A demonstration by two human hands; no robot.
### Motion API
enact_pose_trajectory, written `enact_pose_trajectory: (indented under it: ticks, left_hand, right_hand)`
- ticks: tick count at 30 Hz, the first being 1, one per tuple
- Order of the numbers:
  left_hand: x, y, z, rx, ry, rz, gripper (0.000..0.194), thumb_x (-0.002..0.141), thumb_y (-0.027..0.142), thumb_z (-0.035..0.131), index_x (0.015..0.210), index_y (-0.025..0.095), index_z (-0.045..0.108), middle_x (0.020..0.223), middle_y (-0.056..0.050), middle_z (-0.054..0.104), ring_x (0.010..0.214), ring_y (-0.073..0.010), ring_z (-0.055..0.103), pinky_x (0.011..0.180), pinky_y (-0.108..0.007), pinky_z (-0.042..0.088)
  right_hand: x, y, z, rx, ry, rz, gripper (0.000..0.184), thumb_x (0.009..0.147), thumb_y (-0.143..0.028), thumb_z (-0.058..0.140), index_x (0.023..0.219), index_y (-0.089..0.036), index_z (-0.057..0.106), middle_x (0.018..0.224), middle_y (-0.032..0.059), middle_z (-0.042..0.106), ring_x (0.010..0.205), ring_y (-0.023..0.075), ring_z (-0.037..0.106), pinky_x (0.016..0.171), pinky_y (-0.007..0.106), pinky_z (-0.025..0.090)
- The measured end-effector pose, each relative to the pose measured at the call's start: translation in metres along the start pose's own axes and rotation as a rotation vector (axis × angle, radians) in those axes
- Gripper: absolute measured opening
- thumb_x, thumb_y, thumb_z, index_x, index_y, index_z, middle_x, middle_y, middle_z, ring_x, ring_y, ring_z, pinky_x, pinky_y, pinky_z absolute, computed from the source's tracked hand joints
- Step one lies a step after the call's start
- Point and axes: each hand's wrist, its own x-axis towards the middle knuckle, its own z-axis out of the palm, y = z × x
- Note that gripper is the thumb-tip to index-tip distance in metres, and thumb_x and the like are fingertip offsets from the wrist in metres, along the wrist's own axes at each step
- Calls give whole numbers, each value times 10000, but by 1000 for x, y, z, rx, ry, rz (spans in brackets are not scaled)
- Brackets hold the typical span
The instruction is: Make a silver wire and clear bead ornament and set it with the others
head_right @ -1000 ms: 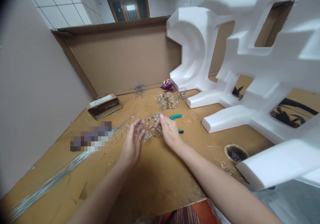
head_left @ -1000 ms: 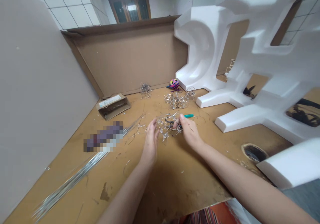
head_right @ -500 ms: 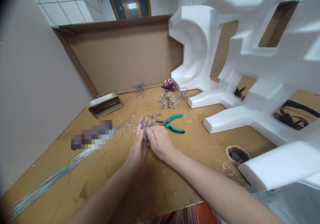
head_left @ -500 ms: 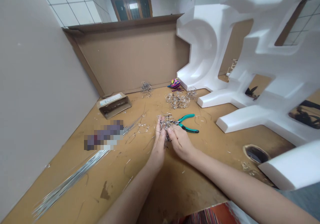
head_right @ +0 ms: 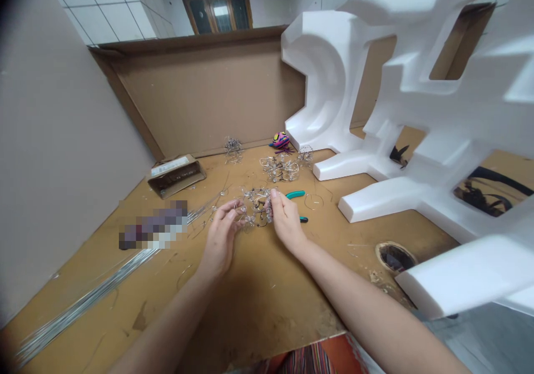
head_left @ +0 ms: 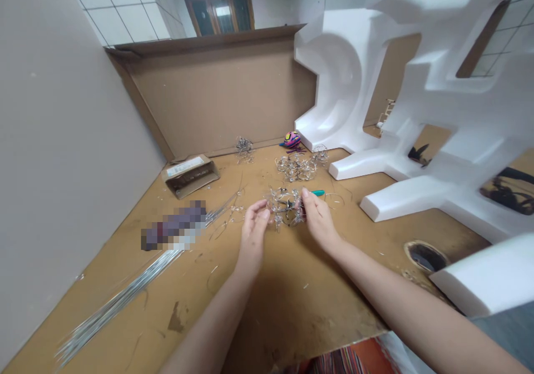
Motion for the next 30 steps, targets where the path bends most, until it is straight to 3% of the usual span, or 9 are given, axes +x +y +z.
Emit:
enact_pose_trajectory:
  ticks: [4, 8, 12, 17, 19, 23, 30]
  left_hand:
    - [-1, -2, 0, -7, -102, -39, 335, 788, 372, 550, 1077, 212, 499, 1080, -57, 579, 852, -148, 576, 796, -294, 446]
    - [-3, -1, 2, 9, -109, -27, 273, 832, 363, 482, 1039, 190, 518, 1059, -63, 598, 926, -169, 577, 846, -310, 429]
    - [-6, 3, 6, 87, -143, 29, 255, 863, 359, 422, 1018, 181, 520, 961, -53, 627, 870, -165, 597, 829, -312, 439]
    - [-12, 7, 10, 207, -200, 95, 238, 869, 325, 419, 1018, 189, 544, 979, -54, 621, 933, -168, 569, 844, -298, 431]
    - [-12, 7, 9, 237, -178, 120, 226, 861, 320, 437, 1012, 196, 550, 968, -48, 612, 929, -167, 558, 842, -293, 426]
    - [-7, 5, 5, 322, -28, 163, 219, 832, 339, 481, 952, 200, 601, 900, -38, 560, 846, -154, 532, 770, -267, 435]
    - [7, 5, -4, -122, 35, -85, 200, 735, 330, 601, 863, 177, 595, 702, 15, 506, 609, -85, 471, 544, -187, 390]
  right_hand:
    - [-3, -3, 0, -45, 13, -23, 438, 891, -476, 302, 624, -181, 486, 550, -24, 428, 506, 112, 394, 507, 232, 319]
    - [-5, -7, 2, -100, -9, -66, 425, 902, -442, 296, 633, -178, 490, 561, -21, 422, 524, 113, 396, 523, 233, 318]
    - [-8, -7, 5, -142, -25, -101, 406, 907, -421, 289, 629, -183, 464, 565, -20, 424, 531, 115, 403, 535, 235, 320]
    - [-12, -3, 10, -172, -124, -158, 347, 910, -368, 303, 627, -195, 404, 587, -20, 437, 551, 113, 420, 559, 235, 325]
    - [-12, -2, 10, -184, -114, -161, 325, 908, -355, 315, 637, -196, 398, 589, -27, 421, 557, 111, 407, 564, 234, 317]
    - [-10, -1, 8, -162, -49, -121, 274, 888, -371, 372, 678, -199, 407, 599, -39, 406, 570, 110, 386, 560, 232, 302]
    - [3, 2, 3, -53, 25, -50, 338, 859, -415, 414, 607, -198, 353, 569, -50, 326, 551, 105, 330, 534, 233, 279]
